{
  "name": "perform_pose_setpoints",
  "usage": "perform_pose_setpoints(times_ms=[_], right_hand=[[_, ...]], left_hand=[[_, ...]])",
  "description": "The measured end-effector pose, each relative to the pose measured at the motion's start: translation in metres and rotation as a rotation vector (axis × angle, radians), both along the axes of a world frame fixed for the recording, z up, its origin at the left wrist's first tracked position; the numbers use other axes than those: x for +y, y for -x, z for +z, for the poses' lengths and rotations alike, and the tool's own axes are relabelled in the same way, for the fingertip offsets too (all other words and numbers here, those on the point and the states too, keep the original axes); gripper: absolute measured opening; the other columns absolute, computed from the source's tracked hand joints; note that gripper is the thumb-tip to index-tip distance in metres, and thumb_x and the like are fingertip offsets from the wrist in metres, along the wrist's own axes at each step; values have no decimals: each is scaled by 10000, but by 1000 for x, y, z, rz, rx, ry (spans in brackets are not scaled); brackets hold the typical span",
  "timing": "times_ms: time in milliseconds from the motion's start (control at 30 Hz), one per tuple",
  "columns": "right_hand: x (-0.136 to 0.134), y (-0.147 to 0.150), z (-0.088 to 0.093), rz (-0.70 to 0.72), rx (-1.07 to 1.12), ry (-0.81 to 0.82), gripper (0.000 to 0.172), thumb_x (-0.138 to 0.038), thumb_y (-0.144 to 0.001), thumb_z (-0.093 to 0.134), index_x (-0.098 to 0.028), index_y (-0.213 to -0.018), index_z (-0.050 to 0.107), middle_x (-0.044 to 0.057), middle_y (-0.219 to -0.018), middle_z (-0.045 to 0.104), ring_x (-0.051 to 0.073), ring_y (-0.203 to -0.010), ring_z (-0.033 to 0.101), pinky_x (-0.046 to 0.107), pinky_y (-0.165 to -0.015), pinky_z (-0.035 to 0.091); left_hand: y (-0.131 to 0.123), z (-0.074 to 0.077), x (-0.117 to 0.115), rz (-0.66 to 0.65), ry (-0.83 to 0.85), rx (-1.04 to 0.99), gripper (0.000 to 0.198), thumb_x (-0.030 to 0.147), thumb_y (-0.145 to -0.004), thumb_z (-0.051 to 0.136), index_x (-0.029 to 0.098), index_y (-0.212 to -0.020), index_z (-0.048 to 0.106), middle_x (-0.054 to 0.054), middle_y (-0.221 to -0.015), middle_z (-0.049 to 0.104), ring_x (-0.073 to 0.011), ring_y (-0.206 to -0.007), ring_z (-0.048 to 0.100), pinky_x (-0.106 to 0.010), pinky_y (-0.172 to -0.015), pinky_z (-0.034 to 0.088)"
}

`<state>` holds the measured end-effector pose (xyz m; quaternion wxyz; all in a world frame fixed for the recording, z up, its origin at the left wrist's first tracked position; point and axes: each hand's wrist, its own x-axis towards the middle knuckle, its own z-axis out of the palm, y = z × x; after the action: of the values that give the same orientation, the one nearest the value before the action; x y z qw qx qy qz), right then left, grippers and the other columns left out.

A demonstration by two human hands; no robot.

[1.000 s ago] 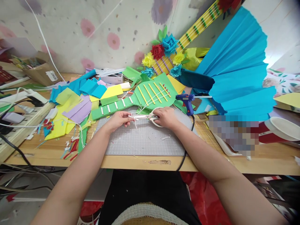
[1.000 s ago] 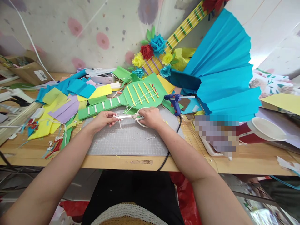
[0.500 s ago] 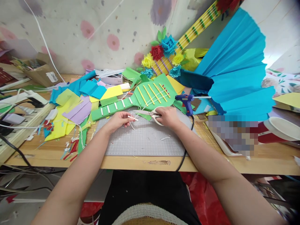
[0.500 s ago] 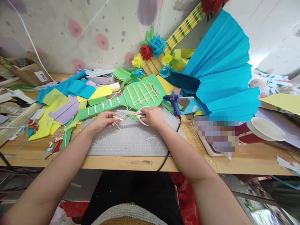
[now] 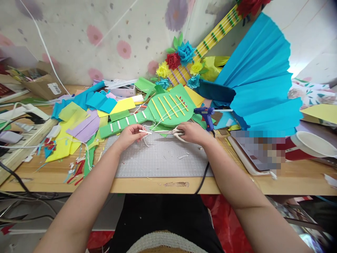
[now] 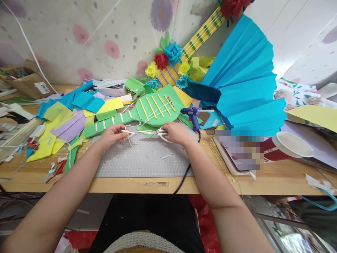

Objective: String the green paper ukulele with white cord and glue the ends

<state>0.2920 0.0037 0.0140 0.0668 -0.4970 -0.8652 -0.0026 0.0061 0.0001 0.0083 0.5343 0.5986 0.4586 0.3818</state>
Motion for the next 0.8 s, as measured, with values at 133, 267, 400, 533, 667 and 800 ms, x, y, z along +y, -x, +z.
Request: perform_pose_setpoints(times_ms=[133, 267, 400, 533, 667, 800], right_hand=[[-1, 1, 4, 35, 29, 87, 201, -353, -823, 536, -205, -876, 660, 54, -892, 667, 170, -787, 569, 263, -606, 305], [0, 1, 7, 31, 91, 152, 214, -371, -761, 631, -200, -886, 663, 50, -916, 648, 165, -810, 561, 245, -630, 343], [4, 1, 4, 46, 121, 196, 206, -346, -728, 673, -204, -875, 651, 35, -911, 638, 154, -800, 556, 237, -639, 363], [5, 2, -1, 75, 146, 216, 197, -287, -723, 658, -203, -900, 638, 36, -926, 622, 155, -815, 557, 241, -685, 395], [0, 5, 4, 153, 232, 245, 223, -308, -733, 642, -210, -932, 620, 34, -939, 617, 156, -828, 561, 250, -718, 413], [-7, 13, 9, 144, 384, 118, 166, -293, -803, 547, -183, -913, 602, 50, -893, 594, 152, -802, 552, 255, -730, 415]], left_hand=[[-2, -1, 2, 44, -42, 35, 381, 441, -533, 782, 168, -718, 592, 31, -592, 567, -70, -480, 453, -223, -472, 379], [-2, -2, 3, 39, -53, -24, 403, 445, -512, 793, 161, -724, 600, 12, -651, 602, -84, -552, 501, -240, -550, 438], [-1, -2, 2, 23, -52, -54, 387, 415, -539, 788, 154, -762, 609, -5, -715, 624, -88, -582, 517, -256, -593, 463], [-1, -4, 2, 46, -48, -102, 426, 361, -557, 780, 170, -876, 572, -20, -813, 640, -109, -646, 550, -258, -593, 473], [1, -5, 4, 52, -36, -133, 442, 314, -573, 757, 187, -939, 544, 10, -741, 612, -106, -616, 542, -247, -568, 470], [3, -7, 8, 39, -8, -197, 344, 301, -548, 744, 172, -815, 569, 12, -734, 601, -92, -572, 523, -266, -571, 498]])
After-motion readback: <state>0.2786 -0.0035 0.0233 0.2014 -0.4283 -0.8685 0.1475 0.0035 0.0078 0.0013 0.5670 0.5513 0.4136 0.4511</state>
